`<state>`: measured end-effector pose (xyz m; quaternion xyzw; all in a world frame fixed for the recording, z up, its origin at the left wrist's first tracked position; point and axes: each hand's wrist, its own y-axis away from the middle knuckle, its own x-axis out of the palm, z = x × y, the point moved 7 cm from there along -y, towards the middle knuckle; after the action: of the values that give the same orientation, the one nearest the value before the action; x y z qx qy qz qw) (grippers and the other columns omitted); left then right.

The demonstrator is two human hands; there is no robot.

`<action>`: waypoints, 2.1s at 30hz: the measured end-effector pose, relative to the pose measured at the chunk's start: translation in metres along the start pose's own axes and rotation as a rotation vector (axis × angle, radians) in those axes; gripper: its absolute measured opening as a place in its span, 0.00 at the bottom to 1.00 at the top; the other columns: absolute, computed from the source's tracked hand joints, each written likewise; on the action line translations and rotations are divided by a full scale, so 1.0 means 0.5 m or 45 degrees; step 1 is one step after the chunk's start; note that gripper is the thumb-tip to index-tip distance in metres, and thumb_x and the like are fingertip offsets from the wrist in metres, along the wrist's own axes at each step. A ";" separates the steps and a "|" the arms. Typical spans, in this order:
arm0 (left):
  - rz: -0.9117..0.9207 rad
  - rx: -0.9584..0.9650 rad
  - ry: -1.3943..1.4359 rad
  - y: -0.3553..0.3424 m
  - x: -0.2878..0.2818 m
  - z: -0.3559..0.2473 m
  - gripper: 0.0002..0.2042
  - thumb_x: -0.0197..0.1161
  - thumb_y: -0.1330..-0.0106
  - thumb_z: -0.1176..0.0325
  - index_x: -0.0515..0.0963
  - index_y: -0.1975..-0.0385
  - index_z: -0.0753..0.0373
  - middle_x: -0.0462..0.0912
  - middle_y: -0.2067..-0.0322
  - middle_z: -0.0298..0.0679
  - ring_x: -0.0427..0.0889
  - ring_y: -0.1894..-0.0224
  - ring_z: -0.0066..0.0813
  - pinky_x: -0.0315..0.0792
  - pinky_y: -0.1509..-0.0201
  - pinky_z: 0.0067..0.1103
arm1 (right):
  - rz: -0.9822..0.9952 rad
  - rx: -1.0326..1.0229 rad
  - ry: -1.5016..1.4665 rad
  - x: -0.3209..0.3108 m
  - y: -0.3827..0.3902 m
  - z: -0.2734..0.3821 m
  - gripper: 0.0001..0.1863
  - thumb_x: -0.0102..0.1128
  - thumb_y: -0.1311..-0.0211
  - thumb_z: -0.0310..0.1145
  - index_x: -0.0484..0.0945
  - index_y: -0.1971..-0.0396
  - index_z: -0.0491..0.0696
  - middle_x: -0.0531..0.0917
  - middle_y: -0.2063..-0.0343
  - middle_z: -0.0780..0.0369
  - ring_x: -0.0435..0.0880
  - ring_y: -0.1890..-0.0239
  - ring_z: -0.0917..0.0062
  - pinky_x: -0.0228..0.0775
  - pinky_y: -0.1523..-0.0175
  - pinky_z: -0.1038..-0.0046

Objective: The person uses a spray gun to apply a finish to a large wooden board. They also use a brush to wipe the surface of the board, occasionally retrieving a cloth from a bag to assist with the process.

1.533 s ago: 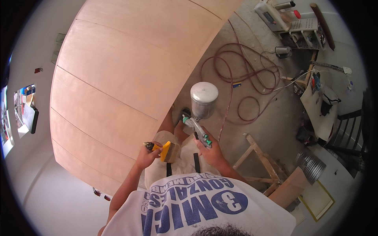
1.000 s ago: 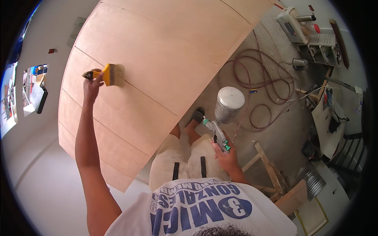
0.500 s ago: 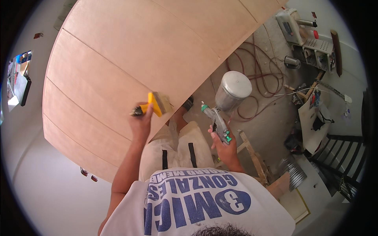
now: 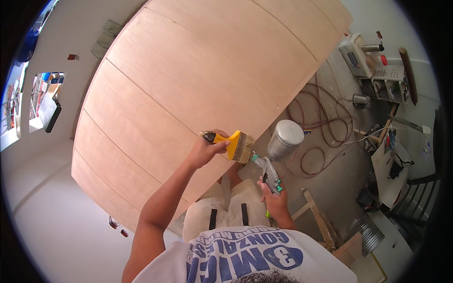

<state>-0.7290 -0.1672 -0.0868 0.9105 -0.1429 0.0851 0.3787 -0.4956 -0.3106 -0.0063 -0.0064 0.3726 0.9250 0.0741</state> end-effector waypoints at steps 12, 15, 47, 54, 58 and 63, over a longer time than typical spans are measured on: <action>-1.197 1.011 -1.408 -0.282 -0.745 -0.647 0.13 0.65 0.33 0.59 0.81 0.54 0.59 0.86 0.66 0.47 0.87 0.61 0.41 0.78 0.55 0.32 | -0.206 -0.064 0.144 0.073 -0.067 0.071 0.17 0.60 0.30 0.29 0.75 0.45 0.40 0.84 0.53 0.59 0.85 0.59 0.80 0.78 0.74 0.79; -1.472 0.876 -1.518 -0.298 -0.867 -0.751 0.15 0.64 0.33 0.59 0.81 0.50 0.55 0.86 0.59 0.49 0.85 0.57 0.49 0.78 0.51 0.34 | -0.202 -0.065 0.110 0.102 -0.071 0.092 0.16 0.59 0.30 0.28 0.75 0.46 0.40 0.85 0.55 0.59 0.85 0.61 0.80 0.78 0.75 0.80; -0.838 1.281 -1.207 -0.221 -0.513 -0.553 0.09 0.66 0.38 0.71 0.81 0.59 0.60 0.84 0.64 0.45 0.84 0.63 0.41 0.76 0.58 0.32 | -0.239 -0.067 0.159 0.119 -0.010 0.130 0.16 0.59 0.32 0.24 0.75 0.46 0.40 0.85 0.56 0.58 0.82 0.71 0.82 0.75 0.75 0.80; 0.190 1.112 -1.386 -0.041 0.159 -0.009 0.17 0.66 0.45 0.69 0.75 0.55 0.56 0.75 0.49 0.45 0.77 0.48 0.46 0.78 0.51 0.36 | -0.340 -0.258 0.100 0.038 0.036 0.120 0.15 0.58 0.30 0.25 0.75 0.46 0.39 0.86 0.56 0.59 0.78 0.78 0.84 0.72 0.74 0.82; 0.494 0.385 -0.763 0.027 0.287 0.163 0.12 0.68 0.39 0.67 0.79 0.56 0.57 0.80 0.58 0.44 0.81 0.55 0.39 0.79 0.54 0.28 | -0.356 -0.367 0.090 -0.037 0.104 0.141 0.16 0.57 0.30 0.23 0.74 0.44 0.39 0.85 0.55 0.57 0.79 0.76 0.84 0.72 0.74 0.81; 0.210 0.290 -0.342 0.044 0.109 0.169 0.07 0.67 0.34 0.71 0.81 0.58 0.62 0.84 0.63 0.40 0.83 0.62 0.29 0.79 0.56 0.23 | -0.269 -0.181 0.091 -0.071 0.143 0.056 0.18 0.57 0.31 0.23 0.73 0.43 0.39 0.83 0.54 0.58 0.80 0.71 0.84 0.75 0.73 0.81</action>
<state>-0.6808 -0.2529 -0.1171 0.9358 -0.2556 0.0093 0.2425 -0.4697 -0.3468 0.0657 -0.0838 0.3056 0.9354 0.1571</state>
